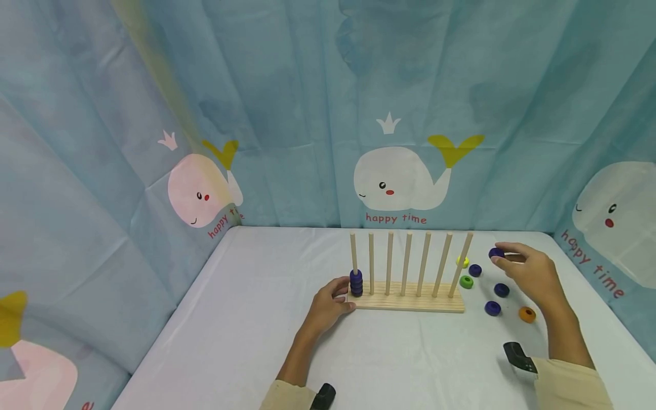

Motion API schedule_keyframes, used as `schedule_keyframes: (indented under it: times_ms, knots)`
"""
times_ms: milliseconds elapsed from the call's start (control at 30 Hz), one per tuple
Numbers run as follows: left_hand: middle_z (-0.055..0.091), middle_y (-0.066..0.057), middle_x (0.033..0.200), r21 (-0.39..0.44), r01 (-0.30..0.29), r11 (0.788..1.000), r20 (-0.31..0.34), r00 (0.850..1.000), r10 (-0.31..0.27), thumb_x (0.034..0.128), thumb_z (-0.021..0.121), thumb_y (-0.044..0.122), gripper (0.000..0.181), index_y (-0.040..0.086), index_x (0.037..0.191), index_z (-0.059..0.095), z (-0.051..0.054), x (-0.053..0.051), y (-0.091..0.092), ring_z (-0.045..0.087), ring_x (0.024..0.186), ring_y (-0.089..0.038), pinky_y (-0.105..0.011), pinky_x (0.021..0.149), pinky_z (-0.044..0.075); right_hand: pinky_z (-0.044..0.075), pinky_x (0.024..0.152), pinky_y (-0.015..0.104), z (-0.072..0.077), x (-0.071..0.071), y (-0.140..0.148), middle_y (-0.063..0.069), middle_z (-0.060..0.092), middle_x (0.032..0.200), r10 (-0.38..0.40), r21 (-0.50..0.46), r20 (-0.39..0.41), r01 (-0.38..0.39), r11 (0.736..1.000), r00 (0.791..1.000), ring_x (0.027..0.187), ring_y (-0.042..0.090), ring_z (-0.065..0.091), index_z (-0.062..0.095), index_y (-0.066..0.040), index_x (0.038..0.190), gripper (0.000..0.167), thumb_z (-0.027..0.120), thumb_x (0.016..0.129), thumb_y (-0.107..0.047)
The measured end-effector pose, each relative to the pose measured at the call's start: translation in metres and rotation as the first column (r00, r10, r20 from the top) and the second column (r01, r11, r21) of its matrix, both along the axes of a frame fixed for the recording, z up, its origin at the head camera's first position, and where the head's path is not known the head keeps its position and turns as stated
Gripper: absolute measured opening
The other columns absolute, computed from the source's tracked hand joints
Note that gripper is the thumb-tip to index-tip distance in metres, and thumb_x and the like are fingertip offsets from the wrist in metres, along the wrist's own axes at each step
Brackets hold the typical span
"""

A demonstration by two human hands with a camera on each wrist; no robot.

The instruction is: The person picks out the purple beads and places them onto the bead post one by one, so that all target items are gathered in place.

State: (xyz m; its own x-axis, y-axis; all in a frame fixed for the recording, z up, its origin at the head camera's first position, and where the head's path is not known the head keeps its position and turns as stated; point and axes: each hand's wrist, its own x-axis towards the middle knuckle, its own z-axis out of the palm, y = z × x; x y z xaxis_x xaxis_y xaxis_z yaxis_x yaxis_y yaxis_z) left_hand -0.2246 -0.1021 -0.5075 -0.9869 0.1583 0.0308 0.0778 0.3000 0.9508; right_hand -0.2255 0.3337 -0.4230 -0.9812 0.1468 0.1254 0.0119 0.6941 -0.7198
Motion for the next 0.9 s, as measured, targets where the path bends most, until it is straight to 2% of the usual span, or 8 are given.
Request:
schedule_keyframes:
  times_ms: [67,167,233,300,367,400,667,900]
  knots:
    - [0.062,-0.018,0.148,-0.006,-0.001,1.000,0.001,1.000,0.001,0.0877,0.081,0.001,0.065,0.005,0.149,0.058,0.000,0.000,0.000,0.061,0.135,-0.035,-0.043,0.113,0.055,0.060,0.088,0.071,0.005,0.002,-0.001,0.036,0.055,0.146,-0.003,0.001,-0.011,0.003,1.000,1.000,0.124,0.059,0.058,0.050,-0.001,0.155,0.061,0.058,0.109,-0.040]
    - [0.062,-0.017,0.148,-0.014,-0.002,1.000,0.003,1.000,0.002,0.0882,0.080,0.001,0.065,0.005,0.149,0.058,-0.001,0.000,0.000,0.061,0.135,-0.035,-0.041,0.112,0.055,0.063,0.084,0.065,0.011,0.004,-0.003,0.035,0.056,0.144,-0.008,0.019,-0.039,0.008,1.000,0.999,0.124,0.059,0.057,0.052,-0.001,0.154,0.061,0.059,0.109,-0.042]
    - [0.062,-0.017,0.148,-0.014,-0.001,1.000,0.005,1.000,0.001,0.0887,0.080,0.001,0.065,0.006,0.149,0.058,-0.001,0.000,0.000,0.061,0.136,-0.035,-0.041,0.112,0.055,0.066,0.082,0.045,0.015,0.006,-0.004,0.034,0.057,0.143,-0.006,0.031,-0.065,0.008,0.999,0.998,0.127,0.059,0.055,0.053,-0.001,0.152,0.061,0.060,0.108,-0.042]
    - [0.062,-0.017,0.148,-0.012,-0.001,1.000,0.006,1.000,0.001,0.0888,0.079,0.001,0.064,0.006,0.149,0.058,0.000,0.000,-0.001,0.061,0.136,-0.035,-0.042,0.112,0.055,0.063,0.079,0.024,0.018,0.007,-0.005,0.034,0.058,0.142,-0.004,0.034,-0.091,0.007,0.999,0.996,0.128,0.059,0.054,0.055,0.000,0.151,0.059,0.061,0.108,-0.040]
    - [0.062,-0.017,0.149,-0.009,-0.002,1.000,0.007,1.000,0.002,0.0889,0.079,0.001,0.064,0.006,0.149,0.058,0.000,0.000,-0.001,0.061,0.136,-0.034,-0.042,0.113,0.055,0.051,0.069,0.004,0.021,0.009,-0.007,0.034,0.058,0.141,-0.003,0.031,-0.116,0.007,0.999,0.993,0.128,0.059,0.055,0.057,0.000,0.149,0.058,0.062,0.108,-0.040]
    - [0.062,-0.016,0.149,-0.007,-0.002,1.000,0.009,1.000,0.002,0.0889,0.080,0.001,0.065,0.006,0.150,0.058,0.000,0.000,0.000,0.061,0.136,-0.034,-0.041,0.113,0.055,0.044,0.066,-0.001,0.022,0.010,-0.007,0.034,0.057,0.141,-0.002,0.026,-0.125,0.005,1.000,0.992,0.128,0.059,0.055,0.057,0.000,0.149,0.057,0.062,0.108,-0.039]
    - [0.063,-0.017,0.147,-0.007,0.001,1.000,0.003,1.000,-0.001,0.0879,0.080,0.001,0.064,0.006,0.148,0.059,0.000,0.001,-0.001,0.061,0.136,-0.035,-0.041,0.112,0.055,0.042,0.068,-0.005,0.030,0.013,-0.011,0.031,0.053,0.142,-0.004,0.025,-0.179,0.009,1.000,0.984,0.125,0.058,0.057,0.060,0.000,0.147,0.056,0.063,0.107,-0.038]
    - [0.062,-0.018,0.148,0.020,0.005,1.000,-0.002,1.000,-0.005,0.0870,0.081,0.000,0.065,0.005,0.148,0.059,0.002,0.002,0.000,0.060,0.136,-0.036,-0.046,0.114,0.054,0.039,0.072,-0.007,0.038,0.016,-0.015,0.030,0.056,0.139,-0.002,0.019,-0.232,0.006,1.000,0.973,0.123,0.055,0.059,0.061,0.001,0.145,0.052,0.065,0.107,-0.034]
